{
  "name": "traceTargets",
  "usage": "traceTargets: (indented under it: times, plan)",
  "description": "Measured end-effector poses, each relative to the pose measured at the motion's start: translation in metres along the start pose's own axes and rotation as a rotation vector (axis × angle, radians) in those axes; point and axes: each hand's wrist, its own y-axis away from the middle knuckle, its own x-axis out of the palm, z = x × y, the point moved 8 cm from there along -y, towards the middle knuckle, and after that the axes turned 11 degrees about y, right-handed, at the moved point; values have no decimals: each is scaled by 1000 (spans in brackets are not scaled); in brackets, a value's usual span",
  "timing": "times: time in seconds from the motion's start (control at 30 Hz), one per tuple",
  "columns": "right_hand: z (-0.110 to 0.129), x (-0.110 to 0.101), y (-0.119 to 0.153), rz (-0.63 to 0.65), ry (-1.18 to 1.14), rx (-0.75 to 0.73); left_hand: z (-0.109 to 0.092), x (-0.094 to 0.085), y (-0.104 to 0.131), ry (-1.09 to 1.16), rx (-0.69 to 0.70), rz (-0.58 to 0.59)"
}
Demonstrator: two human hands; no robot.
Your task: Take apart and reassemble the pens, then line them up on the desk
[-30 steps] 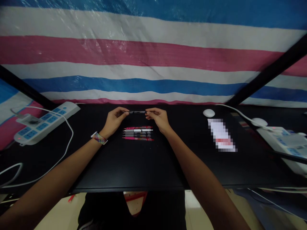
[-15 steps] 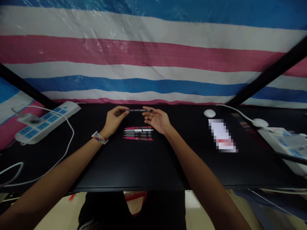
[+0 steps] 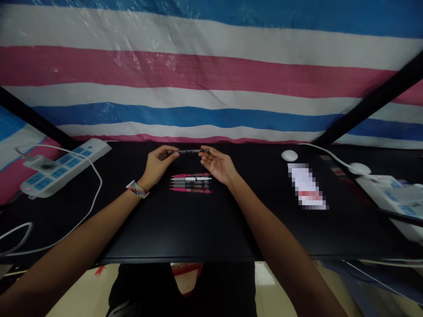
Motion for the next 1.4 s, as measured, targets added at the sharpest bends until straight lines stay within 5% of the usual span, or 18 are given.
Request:
traceTargets:
  times: [0.73, 0.97, 1.4]
  plan:
    - [3, 12, 7, 53, -326, 38, 1, 1, 0, 32, -7, 21]
    - [2, 12, 5, -30, -139, -77, 1, 4, 1, -11, 13, 29]
    - [11, 15, 9, 14, -64, -161, -8, 9, 4, -112, 25, 90]
